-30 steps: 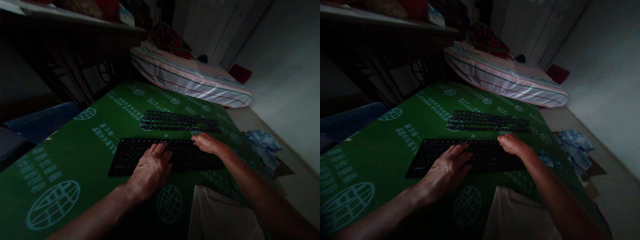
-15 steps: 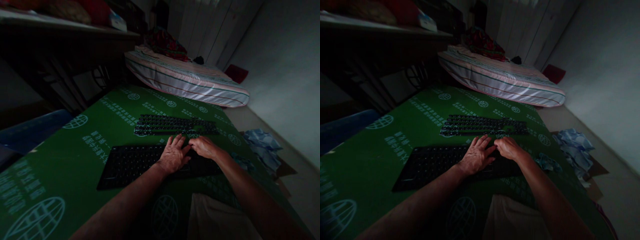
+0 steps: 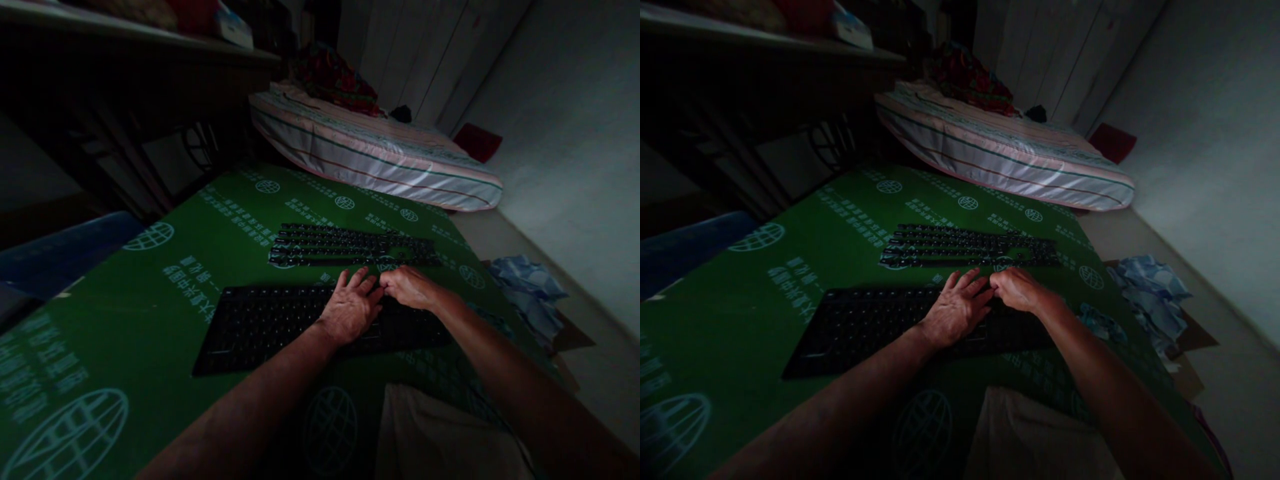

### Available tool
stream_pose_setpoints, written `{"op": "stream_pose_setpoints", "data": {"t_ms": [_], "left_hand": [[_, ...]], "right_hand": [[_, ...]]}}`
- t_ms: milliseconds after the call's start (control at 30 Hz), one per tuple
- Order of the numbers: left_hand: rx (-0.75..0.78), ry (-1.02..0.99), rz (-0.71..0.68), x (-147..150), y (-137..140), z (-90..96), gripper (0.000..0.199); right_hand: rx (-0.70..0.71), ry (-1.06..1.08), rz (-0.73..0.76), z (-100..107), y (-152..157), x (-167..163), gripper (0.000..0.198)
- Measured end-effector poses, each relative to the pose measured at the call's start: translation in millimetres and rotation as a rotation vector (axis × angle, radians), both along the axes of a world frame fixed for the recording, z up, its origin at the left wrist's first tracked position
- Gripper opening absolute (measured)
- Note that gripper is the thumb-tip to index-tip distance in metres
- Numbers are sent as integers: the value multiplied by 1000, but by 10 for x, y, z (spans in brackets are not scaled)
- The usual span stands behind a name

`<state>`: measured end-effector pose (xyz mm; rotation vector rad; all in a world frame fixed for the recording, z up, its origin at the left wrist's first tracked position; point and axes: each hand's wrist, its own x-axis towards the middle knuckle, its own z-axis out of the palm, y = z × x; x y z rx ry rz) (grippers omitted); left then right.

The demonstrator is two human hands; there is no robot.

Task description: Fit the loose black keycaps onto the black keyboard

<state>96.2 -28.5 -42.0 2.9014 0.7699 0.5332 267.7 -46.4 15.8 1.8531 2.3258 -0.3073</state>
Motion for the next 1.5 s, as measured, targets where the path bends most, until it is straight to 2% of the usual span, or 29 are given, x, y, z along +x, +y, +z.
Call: {"op": "stream_pose_setpoints", "data": {"t_ms": [267,567,833,1000,1100,1300,1400,1500], "left_hand": [[-35,-5,-24,15,10,-1,30],[-88,9,-23,27,11,15,29],[-5,4,3,11,-23,9,32],[35,-41,36,-8,-60,2,27],[18,-138,102,-23,-35,-4,24],[-161,-478,387,-68,99,-17,22],[-199,-678,440,-99,152,-10,24],[-265,-798,480,-122,182,14,26]], "right_hand": [[23,-175,116,-16,-15,-32,19],[-24,-208,152,45,38,-52,20],[-4,-182,148,7,-7,-3,18],[6,-187,151,1,-16,18,17],[-13,-160,159,24,13,37,15],[-68,59,83,-5,73,148,9],[-96,133,46,-22,85,193,10],[-128,168,16,-15,92,212,14]]}}
